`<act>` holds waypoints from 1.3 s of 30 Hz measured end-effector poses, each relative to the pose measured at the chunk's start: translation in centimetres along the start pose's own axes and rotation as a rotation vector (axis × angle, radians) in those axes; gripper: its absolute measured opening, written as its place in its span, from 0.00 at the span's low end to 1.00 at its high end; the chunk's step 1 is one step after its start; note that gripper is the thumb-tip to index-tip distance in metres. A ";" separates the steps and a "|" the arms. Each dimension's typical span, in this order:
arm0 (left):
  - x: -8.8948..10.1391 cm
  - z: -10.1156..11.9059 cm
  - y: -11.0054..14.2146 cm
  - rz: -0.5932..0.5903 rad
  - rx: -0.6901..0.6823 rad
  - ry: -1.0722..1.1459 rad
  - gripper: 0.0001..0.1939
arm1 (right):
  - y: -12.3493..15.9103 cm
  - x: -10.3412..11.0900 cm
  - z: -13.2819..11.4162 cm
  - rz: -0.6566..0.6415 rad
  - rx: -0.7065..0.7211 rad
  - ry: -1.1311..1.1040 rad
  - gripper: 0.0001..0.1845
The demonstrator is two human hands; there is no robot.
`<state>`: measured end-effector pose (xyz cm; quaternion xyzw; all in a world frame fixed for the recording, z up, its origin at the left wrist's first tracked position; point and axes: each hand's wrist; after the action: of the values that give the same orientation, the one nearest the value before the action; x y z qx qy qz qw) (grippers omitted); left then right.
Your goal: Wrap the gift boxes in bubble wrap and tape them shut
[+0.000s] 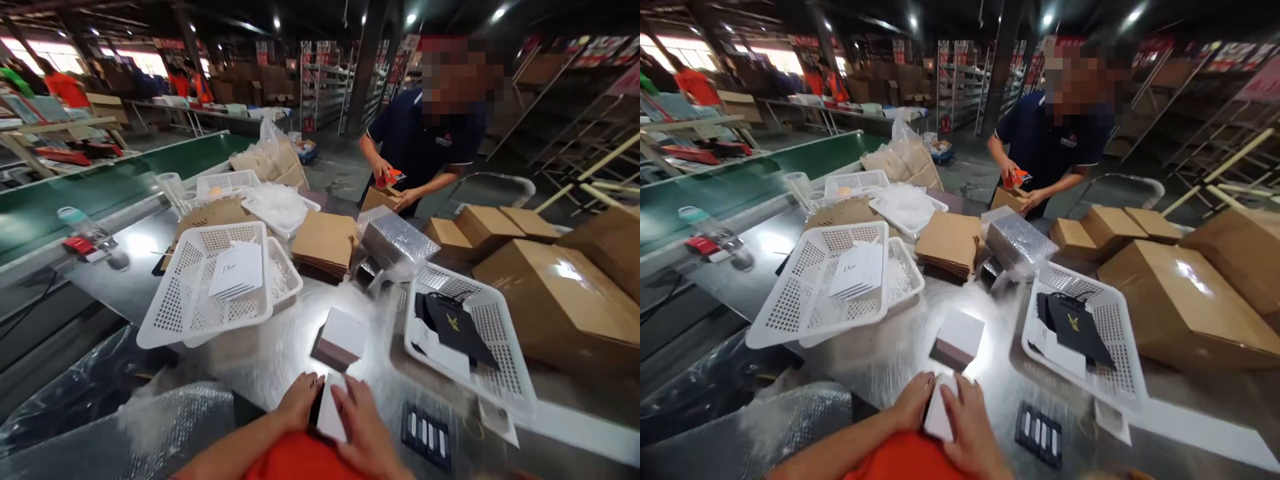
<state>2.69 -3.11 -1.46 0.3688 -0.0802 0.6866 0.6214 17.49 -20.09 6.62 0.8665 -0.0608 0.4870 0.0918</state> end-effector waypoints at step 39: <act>1.5 6.7 -0.2 -0.188 0.112 -0.661 0.17 | 7.2 -1.5 10.1 0.421 -0.972 -0.198 0.23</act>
<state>5.64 -5.70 4.14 0.6106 -0.2049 0.4733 0.6009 23.72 -29.33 0.90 0.7349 -0.4599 0.3268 0.3762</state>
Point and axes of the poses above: each hand's wrist, its own y-axis away from the middle knuckle, its own x-axis out of the back of the hand, z = x × y
